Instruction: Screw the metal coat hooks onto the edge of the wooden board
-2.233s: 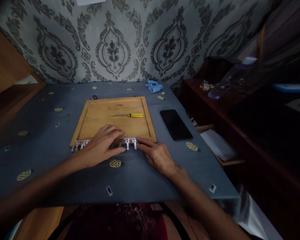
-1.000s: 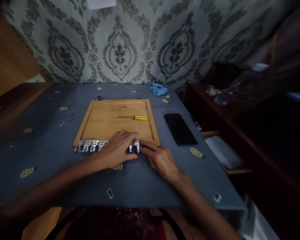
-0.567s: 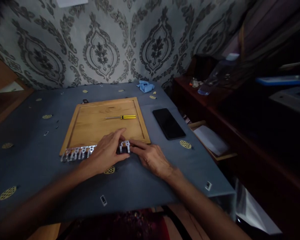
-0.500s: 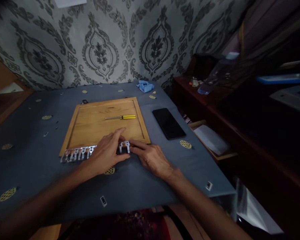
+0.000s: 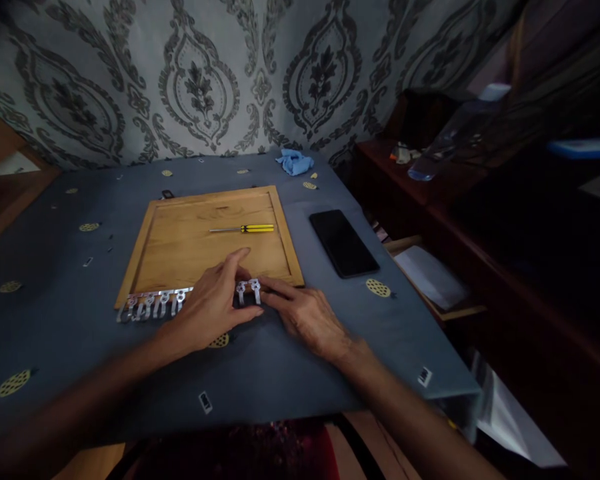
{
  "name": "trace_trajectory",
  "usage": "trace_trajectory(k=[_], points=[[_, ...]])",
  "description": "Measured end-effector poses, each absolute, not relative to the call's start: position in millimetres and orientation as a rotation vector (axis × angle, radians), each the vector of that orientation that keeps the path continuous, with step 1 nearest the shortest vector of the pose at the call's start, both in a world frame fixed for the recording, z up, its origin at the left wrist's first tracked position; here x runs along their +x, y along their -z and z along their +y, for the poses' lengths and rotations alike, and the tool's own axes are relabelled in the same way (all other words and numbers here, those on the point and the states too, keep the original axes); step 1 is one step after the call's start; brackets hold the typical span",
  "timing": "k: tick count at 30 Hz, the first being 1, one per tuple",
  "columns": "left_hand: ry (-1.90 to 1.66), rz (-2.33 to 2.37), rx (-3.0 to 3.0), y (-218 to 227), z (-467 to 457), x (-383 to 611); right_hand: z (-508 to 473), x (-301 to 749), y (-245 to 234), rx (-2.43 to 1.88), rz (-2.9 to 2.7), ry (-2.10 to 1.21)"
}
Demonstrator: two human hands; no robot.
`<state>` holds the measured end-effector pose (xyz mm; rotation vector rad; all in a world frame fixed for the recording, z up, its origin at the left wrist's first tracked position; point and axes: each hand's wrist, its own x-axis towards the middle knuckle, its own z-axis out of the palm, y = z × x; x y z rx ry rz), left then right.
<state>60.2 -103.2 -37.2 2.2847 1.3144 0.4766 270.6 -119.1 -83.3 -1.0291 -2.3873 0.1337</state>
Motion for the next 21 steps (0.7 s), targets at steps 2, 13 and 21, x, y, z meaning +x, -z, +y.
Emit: trace_trajectory(k=[2,13,21], points=[[-0.486,1.319,2.27,36.8,-102.9,59.9,-119.1,270.9,83.8,-1.036,-2.393,-0.128],[-0.454,1.36,2.221,35.7,-102.9,60.6,-119.8,271.6,83.6,-1.01,-2.382,-0.097],[-0.476,1.367,2.226,38.6,-104.5,61.5,-120.0,272.8,85.1,-1.004,-2.382,-0.126]])
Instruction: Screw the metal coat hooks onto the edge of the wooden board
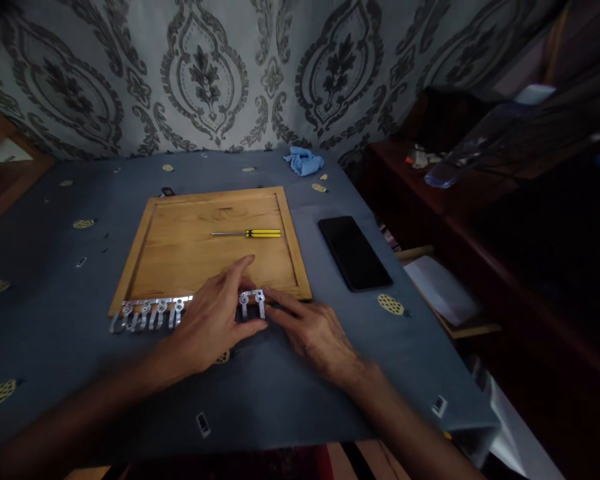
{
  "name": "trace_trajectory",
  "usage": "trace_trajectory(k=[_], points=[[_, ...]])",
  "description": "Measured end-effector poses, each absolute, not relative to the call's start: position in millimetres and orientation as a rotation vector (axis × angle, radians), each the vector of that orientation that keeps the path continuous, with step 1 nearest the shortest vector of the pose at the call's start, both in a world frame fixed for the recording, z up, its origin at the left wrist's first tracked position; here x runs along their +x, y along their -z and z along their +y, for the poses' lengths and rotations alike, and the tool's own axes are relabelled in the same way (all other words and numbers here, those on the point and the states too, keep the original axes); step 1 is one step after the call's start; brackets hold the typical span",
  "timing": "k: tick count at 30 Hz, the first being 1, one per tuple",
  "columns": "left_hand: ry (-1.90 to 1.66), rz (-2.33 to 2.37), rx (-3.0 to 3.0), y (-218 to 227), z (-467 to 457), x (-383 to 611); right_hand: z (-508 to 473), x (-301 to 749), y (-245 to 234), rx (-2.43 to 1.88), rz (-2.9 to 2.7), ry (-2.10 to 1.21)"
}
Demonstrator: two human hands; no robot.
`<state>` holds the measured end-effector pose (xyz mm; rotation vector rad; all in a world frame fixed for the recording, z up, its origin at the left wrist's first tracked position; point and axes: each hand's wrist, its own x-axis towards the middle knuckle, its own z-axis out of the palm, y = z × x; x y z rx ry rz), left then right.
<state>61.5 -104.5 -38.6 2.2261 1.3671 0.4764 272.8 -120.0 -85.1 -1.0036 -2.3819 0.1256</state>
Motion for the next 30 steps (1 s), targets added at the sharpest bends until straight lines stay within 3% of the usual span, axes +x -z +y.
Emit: trace_trajectory(k=[30], points=[[-0.521,1.38,2.366,42.7,-105.2,63.3,-122.1,274.7,84.3,-1.025,-2.33,-0.239]])
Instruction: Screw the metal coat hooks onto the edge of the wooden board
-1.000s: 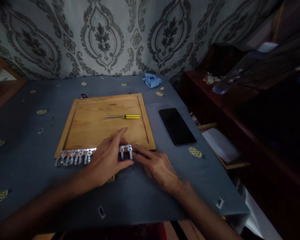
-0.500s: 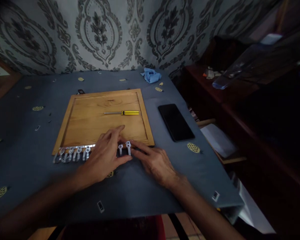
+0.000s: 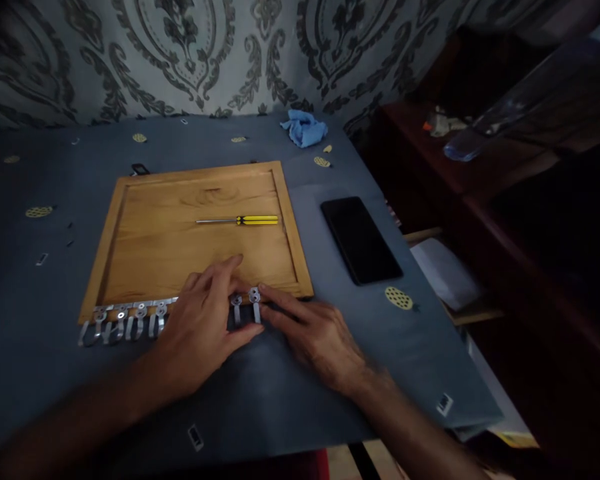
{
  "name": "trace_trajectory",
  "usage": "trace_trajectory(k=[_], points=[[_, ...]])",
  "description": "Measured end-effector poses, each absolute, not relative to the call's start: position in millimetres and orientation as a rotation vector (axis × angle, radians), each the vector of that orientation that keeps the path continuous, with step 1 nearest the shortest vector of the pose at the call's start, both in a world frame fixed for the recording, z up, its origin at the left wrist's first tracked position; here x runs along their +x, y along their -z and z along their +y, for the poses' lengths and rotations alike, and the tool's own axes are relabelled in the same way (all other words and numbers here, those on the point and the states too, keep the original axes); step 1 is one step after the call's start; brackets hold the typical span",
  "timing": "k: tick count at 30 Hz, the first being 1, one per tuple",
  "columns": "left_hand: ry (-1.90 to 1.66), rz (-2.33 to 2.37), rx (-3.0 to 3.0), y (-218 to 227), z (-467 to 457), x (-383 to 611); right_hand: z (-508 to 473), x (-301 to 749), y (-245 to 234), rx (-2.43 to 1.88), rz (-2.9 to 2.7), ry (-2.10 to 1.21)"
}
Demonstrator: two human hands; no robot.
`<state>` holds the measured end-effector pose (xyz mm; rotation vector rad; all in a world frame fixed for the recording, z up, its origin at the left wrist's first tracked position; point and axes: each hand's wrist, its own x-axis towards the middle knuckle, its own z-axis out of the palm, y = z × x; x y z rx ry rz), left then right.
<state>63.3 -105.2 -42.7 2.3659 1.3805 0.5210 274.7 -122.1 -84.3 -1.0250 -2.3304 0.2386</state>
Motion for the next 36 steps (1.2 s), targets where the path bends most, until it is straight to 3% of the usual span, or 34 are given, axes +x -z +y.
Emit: trace_trajectory(k=[36], points=[[-0.623,1.39,2.441,42.0,-106.3,64.9,-123.0,272.7,80.7,-1.005,-2.273,-0.232]])
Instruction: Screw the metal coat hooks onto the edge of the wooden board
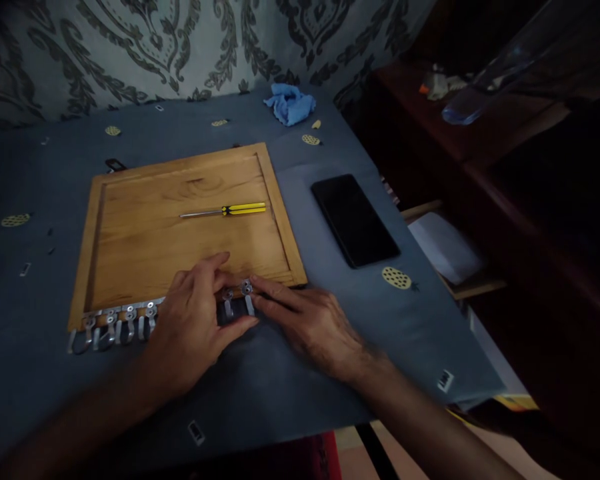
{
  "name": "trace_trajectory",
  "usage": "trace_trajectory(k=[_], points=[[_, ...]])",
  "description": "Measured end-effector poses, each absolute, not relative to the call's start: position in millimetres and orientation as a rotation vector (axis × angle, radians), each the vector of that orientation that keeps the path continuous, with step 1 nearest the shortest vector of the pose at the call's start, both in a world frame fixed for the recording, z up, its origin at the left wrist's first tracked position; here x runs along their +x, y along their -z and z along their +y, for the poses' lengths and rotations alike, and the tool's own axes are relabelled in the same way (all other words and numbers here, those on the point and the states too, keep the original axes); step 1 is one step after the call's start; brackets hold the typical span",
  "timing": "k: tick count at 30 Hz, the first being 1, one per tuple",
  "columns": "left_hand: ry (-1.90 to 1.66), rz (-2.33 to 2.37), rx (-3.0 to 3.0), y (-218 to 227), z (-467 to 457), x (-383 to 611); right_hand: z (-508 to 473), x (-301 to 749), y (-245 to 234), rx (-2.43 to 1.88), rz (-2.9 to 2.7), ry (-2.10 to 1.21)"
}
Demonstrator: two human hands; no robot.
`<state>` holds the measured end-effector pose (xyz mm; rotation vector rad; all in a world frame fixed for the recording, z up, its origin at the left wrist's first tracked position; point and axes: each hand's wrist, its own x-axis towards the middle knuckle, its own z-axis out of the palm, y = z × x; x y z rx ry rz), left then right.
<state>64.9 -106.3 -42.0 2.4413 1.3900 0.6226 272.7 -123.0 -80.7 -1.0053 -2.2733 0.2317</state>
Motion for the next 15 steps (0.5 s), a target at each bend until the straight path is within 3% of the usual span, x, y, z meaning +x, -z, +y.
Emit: trace_trajectory(k=[15], points=[[-0.566,1.388,2.41,39.5,-105.1,65.9,-125.8,276.1,77.3,-1.025,-2.245,-0.167]])
